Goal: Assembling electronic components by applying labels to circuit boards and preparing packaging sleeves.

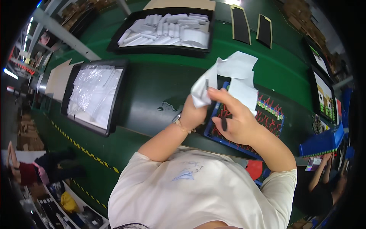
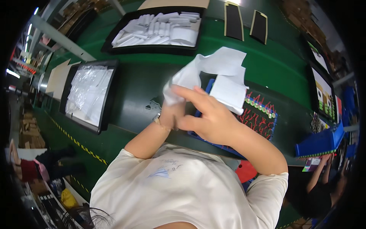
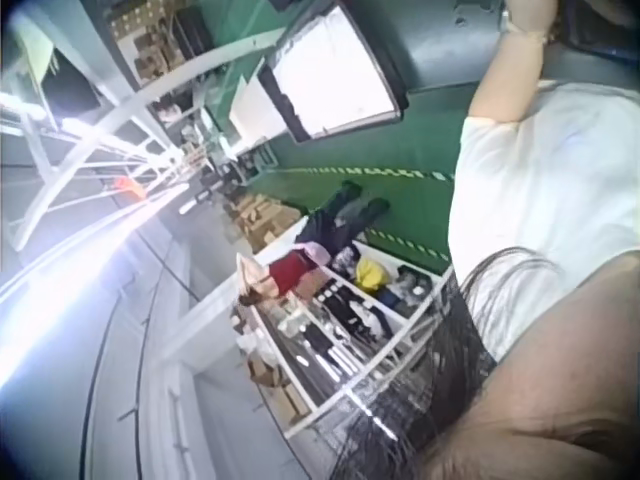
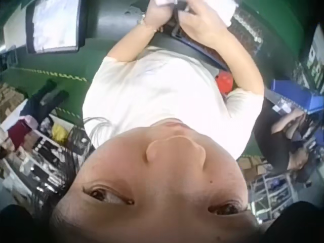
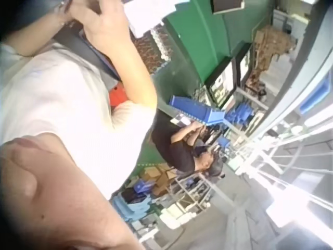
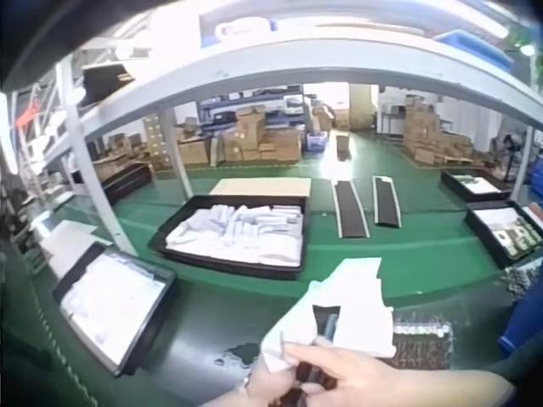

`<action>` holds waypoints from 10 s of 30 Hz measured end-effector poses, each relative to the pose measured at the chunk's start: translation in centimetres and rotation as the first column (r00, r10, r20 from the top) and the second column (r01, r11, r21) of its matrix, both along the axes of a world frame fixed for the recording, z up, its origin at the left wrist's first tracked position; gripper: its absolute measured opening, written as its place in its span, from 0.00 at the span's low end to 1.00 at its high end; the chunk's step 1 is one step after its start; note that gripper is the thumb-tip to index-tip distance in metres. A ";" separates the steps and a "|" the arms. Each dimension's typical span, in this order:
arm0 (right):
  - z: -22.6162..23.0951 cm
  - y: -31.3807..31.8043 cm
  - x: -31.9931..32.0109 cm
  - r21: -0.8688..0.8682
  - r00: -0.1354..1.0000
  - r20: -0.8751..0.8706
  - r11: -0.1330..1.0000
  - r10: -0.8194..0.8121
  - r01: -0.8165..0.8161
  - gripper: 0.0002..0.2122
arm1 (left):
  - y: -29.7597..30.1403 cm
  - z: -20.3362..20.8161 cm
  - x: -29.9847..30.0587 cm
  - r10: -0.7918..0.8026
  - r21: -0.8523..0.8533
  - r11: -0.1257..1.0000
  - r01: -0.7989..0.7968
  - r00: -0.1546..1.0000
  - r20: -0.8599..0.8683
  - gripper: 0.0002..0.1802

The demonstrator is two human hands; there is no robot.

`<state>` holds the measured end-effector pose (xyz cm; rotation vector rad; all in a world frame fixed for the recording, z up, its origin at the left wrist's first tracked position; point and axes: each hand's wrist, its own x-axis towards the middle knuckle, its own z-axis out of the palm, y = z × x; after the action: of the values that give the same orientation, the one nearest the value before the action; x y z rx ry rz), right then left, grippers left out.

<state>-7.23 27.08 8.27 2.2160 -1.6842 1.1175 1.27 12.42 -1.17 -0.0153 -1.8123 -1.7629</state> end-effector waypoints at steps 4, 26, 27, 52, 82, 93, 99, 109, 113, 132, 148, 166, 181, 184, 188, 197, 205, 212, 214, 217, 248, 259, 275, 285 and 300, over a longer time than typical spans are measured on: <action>-1.3 3.0 -0.3 0.066 0.978 0.209 0.998 -0.026 0.012 0.40 | -4.5 1.4 2.7 0.246 0.658 0.712 -0.246 0.965 0.094 0.27; -5.2 8.1 -1.1 -0.089 0.891 0.425 0.972 -0.160 0.217 0.46 | -9.6 -7.2 16.9 0.822 -0.345 0.563 -0.751 0.463 0.333 0.51; -5.2 8.2 -1.0 -0.094 0.887 0.433 0.971 -0.159 0.220 0.46 | -9.5 -7.2 17.1 0.811 -0.291 0.578 -0.762 0.497 0.309 0.52; -12.8 -29.0 1.0 0.416 0.991 -0.040 0.903 0.131 -0.103 0.40 | -9.1 -7.2 19.4 0.790 -0.657 0.565 -0.499 0.557 0.257 0.44; -5.3 -23.1 -11.0 0.514 0.773 -0.496 0.584 -0.396 0.629 0.49 | -9.0 -3.2 23.6 0.921 -0.782 0.321 -0.534 0.369 0.126 0.53; -5.0 -20.4 -3.0 0.558 0.926 -0.158 0.742 -0.343 0.370 0.47 | -11.1 -1.4 9.9 0.614 -0.260 0.789 -0.557 0.726 0.309 0.40; -4.6 -18.1 -19.2 0.456 0.798 -0.277 0.658 -0.535 0.599 0.39 | -16.4 -2.3 0.3 0.273 0.284 0.890 -0.358 0.915 0.299 0.49; -3.9 -16.6 -30.4 0.608 0.778 -0.308 0.516 -0.547 0.603 0.44 | -14.7 -3.6 -2.8 0.563 0.106 0.734 -0.671 0.688 0.457 0.62; -5.6 -10.3 -26.0 0.894 0.740 0.038 0.354 -0.672 0.275 0.51 | -15.9 -4.4 -2.1 0.568 0.078 0.723 -0.687 0.655 0.498 0.60; -10.7 6.5 -22.1 0.813 0.828 -0.008 0.479 -0.561 0.332 0.61 | -17.3 -3.3 -3.5 0.551 0.518 0.560 -0.647 0.757 0.350 0.49; -12.2 19.3 -22.3 0.627 0.479 -0.067 0.337 -0.875 0.702 0.58 | -18.4 -1.7 -5.8 0.460 0.295 0.831 -0.472 0.881 0.112 0.48; -14.2 24.7 -16.1 0.564 0.212 -0.028 0.160 -0.977 0.810 0.50 | -30.5 2.8 -12.0 0.801 -0.878 0.443 0.181 0.360 0.478 0.42; -4.4 11.9 -12.8 0.019 0.660 0.498 0.768 -0.562 0.640 0.38 | -18.8 -1.3 13.5 0.528 -0.839 0.246 0.486 0.658 0.536 0.33; -3.1 8.0 -11.3 -0.013 0.787 0.446 0.876 -0.427 0.482 0.39 | -18.3 -2.9 14.2 0.593 -0.826 0.271 0.494 0.591 0.547 0.32; -1.5 1.2 -7.6 0.192 0.942 0.266 0.969 -0.205 0.156 0.39 | -17.6 -3.8 13.8 0.613 -0.831 0.206 0.516 0.594 0.521 0.34; -2.5 -7.7 -3.1 0.300 0.998 0.063 0.953 0.021 -0.039 0.37 | -16.2 -3.7 11.7 0.553 -0.826 0.184 0.533 0.638 0.535 0.37; -4.0 -8.7 -3.7 0.409 0.988 0.155 0.912 -0.027 -0.039 0.38 | -13.9 -3.8 10.6 0.570 -0.835 0.232 0.499 0.626 0.533 0.37; -4.9 -8.6 -3.8 0.412 0.988 0.153 0.910 -0.031 -0.036 0.38 | -12.1 -4.6 9.5 0.570 -0.864 0.245 0.441 0.655 0.496 0.36; -5.3 -8.9 -3.9 0.464 0.997 0.075 0.886 -0.032 -0.007 0.38 | -11.9 -4.6 9.1 0.563 -0.870 0.234 0.433 0.669 0.484 0.36; -6.5 -10.7 -4.1 0.568 0.999 0.021 0.823 -0.037 0.018 0.39 | -11.6 -5.1 8.7 0.558 -0.885 0.226 0.407 0.691 0.460 0.36; -4.5 -10.2 -4.8 0.490 0.999 0.042 0.872 -0.010 -0.012 0.41 | -10.0 -5.9 8.5 0.605 -0.919 0.333 0.212 0.699 0.381 0.44; -2.4 -1.7 -3.9 0.452 0.972 0.217 0.892 -0.088 -0.021 0.43 | -8.9 -6.3 6.8 0.640 -0.920 0.321 0.224 0.665 0.385 0.55; -12.8 1.1 10.1 0.671 0.995 0.065 0.741 -0.070 0.008 0.37 | -8.0 -7.6 6.7 0.663 -0.909 0.371 0.190 0.631 0.402 0.70; -14.0 -2.8 11.4 0.581 0.924 0.024 0.757 -0.382 0.298 0.40 | -8.8 -9.2 5.9 0.656 -0.920 0.393 -0.002 0.701 0.279 0.49; -15.5 -10.5 9.9 0.397 0.644 0.602 0.877 -0.471 0.271 0.39 | -10.2 -8.4 6.5 0.440 -0.846 0.493 0.204 0.780 0.445 0.42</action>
<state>2.67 16.62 -7.21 1.4724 -2.5770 1.8067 7.78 2.21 -9.57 0.3318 -2.9441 -0.5175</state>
